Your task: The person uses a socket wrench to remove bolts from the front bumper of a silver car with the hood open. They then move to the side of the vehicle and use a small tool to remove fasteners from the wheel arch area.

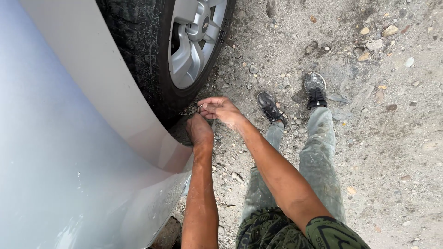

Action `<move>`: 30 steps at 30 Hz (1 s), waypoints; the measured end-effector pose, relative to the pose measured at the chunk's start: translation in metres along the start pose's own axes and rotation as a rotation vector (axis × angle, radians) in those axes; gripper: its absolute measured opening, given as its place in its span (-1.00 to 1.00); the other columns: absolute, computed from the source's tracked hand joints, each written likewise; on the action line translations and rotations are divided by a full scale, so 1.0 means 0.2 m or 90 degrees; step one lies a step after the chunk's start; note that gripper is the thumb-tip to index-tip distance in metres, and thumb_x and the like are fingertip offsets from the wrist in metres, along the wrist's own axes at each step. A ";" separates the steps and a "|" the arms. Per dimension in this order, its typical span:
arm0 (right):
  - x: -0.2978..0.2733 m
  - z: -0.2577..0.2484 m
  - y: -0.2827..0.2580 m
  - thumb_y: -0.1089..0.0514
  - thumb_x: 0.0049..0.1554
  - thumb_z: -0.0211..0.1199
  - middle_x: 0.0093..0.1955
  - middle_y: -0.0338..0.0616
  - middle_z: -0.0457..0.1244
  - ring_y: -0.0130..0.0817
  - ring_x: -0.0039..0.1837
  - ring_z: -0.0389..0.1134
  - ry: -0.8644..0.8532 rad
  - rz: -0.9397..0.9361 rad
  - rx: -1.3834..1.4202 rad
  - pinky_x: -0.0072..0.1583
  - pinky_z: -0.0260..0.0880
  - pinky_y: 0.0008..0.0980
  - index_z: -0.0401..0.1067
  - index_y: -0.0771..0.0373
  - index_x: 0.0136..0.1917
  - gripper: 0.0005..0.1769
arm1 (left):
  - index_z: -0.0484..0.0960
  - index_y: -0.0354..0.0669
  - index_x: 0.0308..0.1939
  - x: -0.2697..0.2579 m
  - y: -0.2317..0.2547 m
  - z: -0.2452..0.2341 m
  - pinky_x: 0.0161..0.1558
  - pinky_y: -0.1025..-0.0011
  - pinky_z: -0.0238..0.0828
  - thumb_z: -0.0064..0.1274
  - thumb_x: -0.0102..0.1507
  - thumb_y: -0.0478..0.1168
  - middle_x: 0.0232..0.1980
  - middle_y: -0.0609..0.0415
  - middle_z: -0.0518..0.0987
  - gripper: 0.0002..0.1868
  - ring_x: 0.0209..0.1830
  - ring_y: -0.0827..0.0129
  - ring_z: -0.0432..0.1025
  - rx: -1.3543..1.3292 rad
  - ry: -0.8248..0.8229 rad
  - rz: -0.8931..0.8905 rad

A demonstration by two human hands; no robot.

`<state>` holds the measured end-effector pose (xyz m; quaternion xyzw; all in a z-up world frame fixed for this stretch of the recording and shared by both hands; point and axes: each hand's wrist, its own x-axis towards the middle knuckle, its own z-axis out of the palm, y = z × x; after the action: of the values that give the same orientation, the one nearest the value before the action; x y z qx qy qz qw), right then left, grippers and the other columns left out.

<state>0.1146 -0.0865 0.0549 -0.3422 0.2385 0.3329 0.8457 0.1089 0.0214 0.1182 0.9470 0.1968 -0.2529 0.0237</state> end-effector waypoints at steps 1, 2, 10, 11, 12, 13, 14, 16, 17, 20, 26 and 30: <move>0.01 -0.04 0.01 0.22 0.25 0.20 -0.03 -0.15 0.44 -0.44 -0.02 0.49 -0.061 0.064 0.153 0.07 0.58 -0.42 0.50 0.32 0.23 -0.71 | 0.68 -0.40 -0.18 0.01 -0.01 0.02 -0.06 0.05 0.51 -0.15 0.35 -0.31 -0.11 -0.34 0.65 -0.72 -0.09 -0.16 0.58 0.005 0.008 -0.009; 0.02 -0.01 0.02 0.22 0.25 0.20 -0.03 -0.15 0.44 -0.44 -0.02 0.49 -0.063 0.062 0.151 0.07 0.58 -0.42 0.50 0.32 0.23 -0.71 | 0.68 -0.40 -0.18 0.02 -0.03 0.02 -0.06 0.05 0.51 -0.15 0.35 -0.31 -0.11 -0.34 0.65 -0.72 -0.09 -0.16 0.58 0.003 0.010 -0.009; -0.12 0.21 -0.13 0.02 0.14 0.42 0.02 -0.03 0.48 -0.32 -0.02 0.53 0.236 -0.053 -0.352 0.09 0.54 -0.32 0.56 0.32 0.19 -0.56 | 0.68 -0.35 -0.19 -0.01 0.05 -0.07 -0.07 0.02 0.51 -0.06 0.37 -0.17 -0.15 -0.32 0.66 -0.70 -0.11 -0.15 0.59 0.028 -0.021 -0.002; -0.06 0.19 -0.07 0.02 0.14 0.42 0.02 -0.03 0.48 -0.32 -0.02 0.53 0.236 -0.057 -0.353 0.09 0.54 -0.32 0.56 0.32 0.19 -0.56 | 0.68 -0.35 -0.19 -0.01 0.08 -0.09 -0.07 0.02 0.51 -0.06 0.37 -0.17 -0.15 -0.32 0.66 -0.70 -0.11 -0.15 0.59 0.026 -0.018 -0.001; 0.00 0.17 -0.01 0.06 0.21 0.34 0.09 -0.02 0.46 -0.24 0.07 0.50 0.229 -0.130 -0.415 0.17 0.49 -0.28 0.57 0.31 0.20 -0.63 | 0.69 -0.35 -0.19 -0.01 0.11 -0.12 -0.07 0.01 0.49 -0.06 0.40 -0.11 -0.14 -0.33 0.66 -0.65 -0.09 -0.16 0.57 0.039 -0.030 -0.019; 0.03 0.16 0.07 0.10 0.28 0.27 0.16 -0.02 0.44 -0.16 0.16 0.46 0.221 -0.194 -0.473 0.25 0.44 -0.24 0.59 0.30 0.21 -0.69 | 0.69 -0.35 -0.19 -0.03 0.12 -0.15 -0.06 0.00 0.48 -0.06 0.44 -0.04 -0.13 -0.34 0.65 -0.59 -0.07 -0.17 0.56 0.058 -0.050 -0.040; 0.03 0.15 0.08 0.10 0.28 0.27 0.16 -0.02 0.44 -0.16 0.16 0.46 0.221 -0.189 -0.471 0.25 0.44 -0.24 0.59 0.30 0.21 -0.69 | 0.69 -0.35 -0.19 -0.04 0.08 -0.10 -0.06 0.00 0.48 -0.06 0.44 -0.04 -0.13 -0.34 0.65 -0.59 -0.07 -0.17 0.56 0.061 -0.053 -0.041; 0.07 0.13 0.06 0.02 0.26 0.20 0.12 -0.12 0.46 -0.27 0.22 0.44 -0.050 -0.071 -0.026 0.30 0.39 -0.27 0.56 0.27 0.22 -0.63 | 0.69 -0.34 -0.16 0.00 0.03 -0.04 -0.06 0.00 0.50 -0.05 0.36 -0.17 -0.10 -0.31 0.66 -0.71 -0.05 -0.15 0.57 0.064 -0.041 -0.033; 0.05 0.12 0.03 0.02 0.26 0.20 0.12 -0.12 0.46 -0.27 0.22 0.44 -0.054 -0.074 -0.027 0.30 0.39 -0.27 0.56 0.27 0.22 -0.63 | 0.69 -0.34 -0.16 0.01 0.02 -0.03 -0.06 0.00 0.50 -0.05 0.36 -0.17 -0.10 -0.31 0.66 -0.71 -0.05 -0.15 0.57 0.063 -0.037 -0.033; 0.03 0.09 0.00 0.02 0.28 0.15 0.20 -0.30 0.39 -0.42 0.30 0.34 -0.105 0.108 0.146 0.27 0.30 -0.22 0.50 0.18 0.24 -0.66 | 0.72 -0.28 -0.16 0.03 0.00 -0.01 -0.03 0.05 0.53 -0.08 0.31 -0.24 -0.05 -0.26 0.66 -0.74 -0.01 -0.11 0.58 0.044 -0.073 -0.028; -0.10 0.17 -0.25 -0.13 0.24 0.33 0.06 -0.08 0.48 -0.26 0.08 0.53 0.084 0.027 -0.380 0.18 0.53 -0.23 0.63 0.19 0.16 -0.60 | 0.69 -0.35 -0.11 0.00 0.07 -0.08 0.00 0.05 0.51 -0.18 0.44 -0.22 -0.01 -0.29 0.64 -0.67 0.02 -0.12 0.56 0.070 -0.100 -0.059; 0.03 0.09 -0.05 0.07 0.21 0.31 0.14 -0.03 0.48 -0.35 0.06 0.53 0.062 -0.012 -0.266 0.14 0.56 -0.32 0.55 0.22 0.28 -0.60 | 0.71 -0.31 -0.11 0.00 0.02 -0.03 0.01 0.08 0.52 -0.12 0.35 -0.24 -0.01 -0.29 0.64 -0.71 0.03 -0.11 0.56 0.108 -0.077 -0.036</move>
<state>0.1292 -0.0767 0.0662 -0.5278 0.2016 0.3500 0.7472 0.1123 0.0188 0.1237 0.9228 0.1993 -0.3255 -0.0516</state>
